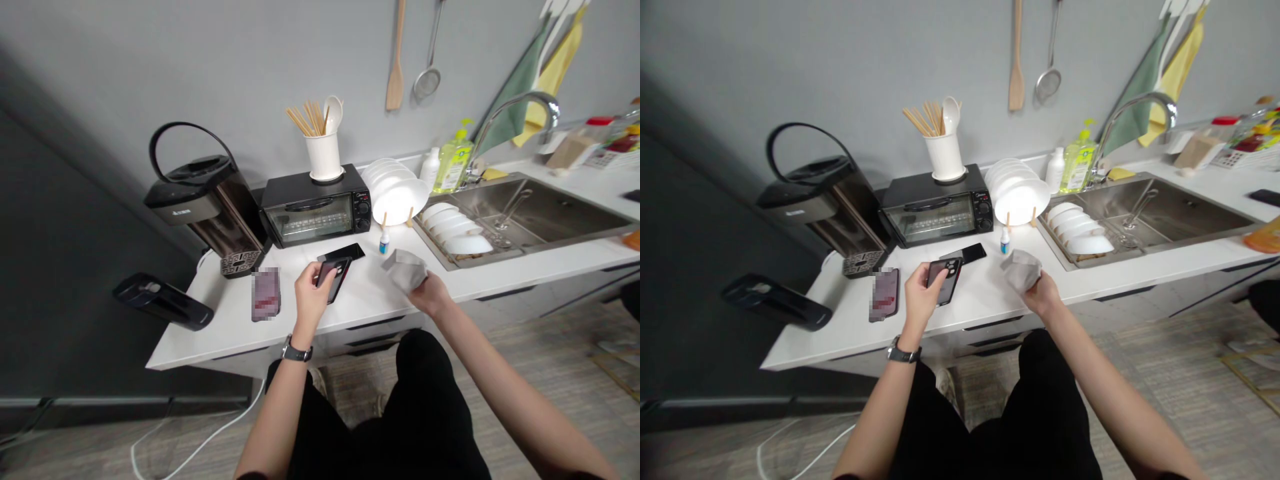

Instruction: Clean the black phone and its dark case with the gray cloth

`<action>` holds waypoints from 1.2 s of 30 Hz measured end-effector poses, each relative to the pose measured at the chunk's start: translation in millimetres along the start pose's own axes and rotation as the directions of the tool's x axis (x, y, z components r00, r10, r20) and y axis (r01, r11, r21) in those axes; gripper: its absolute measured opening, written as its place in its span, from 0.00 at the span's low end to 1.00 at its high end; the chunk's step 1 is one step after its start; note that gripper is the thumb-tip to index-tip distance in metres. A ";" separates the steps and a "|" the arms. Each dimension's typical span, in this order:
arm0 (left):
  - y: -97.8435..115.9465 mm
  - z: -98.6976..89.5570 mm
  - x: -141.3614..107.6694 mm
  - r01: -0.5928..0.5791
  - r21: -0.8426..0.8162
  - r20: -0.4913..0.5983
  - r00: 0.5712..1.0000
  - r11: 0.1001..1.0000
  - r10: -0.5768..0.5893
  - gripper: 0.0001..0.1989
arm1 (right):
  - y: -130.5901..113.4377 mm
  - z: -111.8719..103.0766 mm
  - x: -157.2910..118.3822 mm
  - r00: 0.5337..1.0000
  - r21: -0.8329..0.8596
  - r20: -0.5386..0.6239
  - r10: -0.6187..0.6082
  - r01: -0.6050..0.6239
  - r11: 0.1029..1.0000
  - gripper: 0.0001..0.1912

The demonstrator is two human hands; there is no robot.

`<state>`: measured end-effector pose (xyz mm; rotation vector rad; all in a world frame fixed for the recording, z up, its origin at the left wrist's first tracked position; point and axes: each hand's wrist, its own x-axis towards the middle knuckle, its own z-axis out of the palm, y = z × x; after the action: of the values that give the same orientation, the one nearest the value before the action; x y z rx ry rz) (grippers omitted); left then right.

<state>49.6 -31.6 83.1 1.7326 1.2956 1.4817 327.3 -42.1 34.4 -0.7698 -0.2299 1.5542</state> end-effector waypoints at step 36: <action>-51.7 56.3 -8.0 0.018 0.084 0.310 0.950 0.996 -0.043 0.14 | 32.4 99.3 -30.1 0.571 -0.658 0.750 -0.333 0.593 -0.464 0.18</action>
<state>86.1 -6.5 20.3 1.8981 1.2202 1.0952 241.1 -46.2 100.6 -1.3524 -1.9294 0.0340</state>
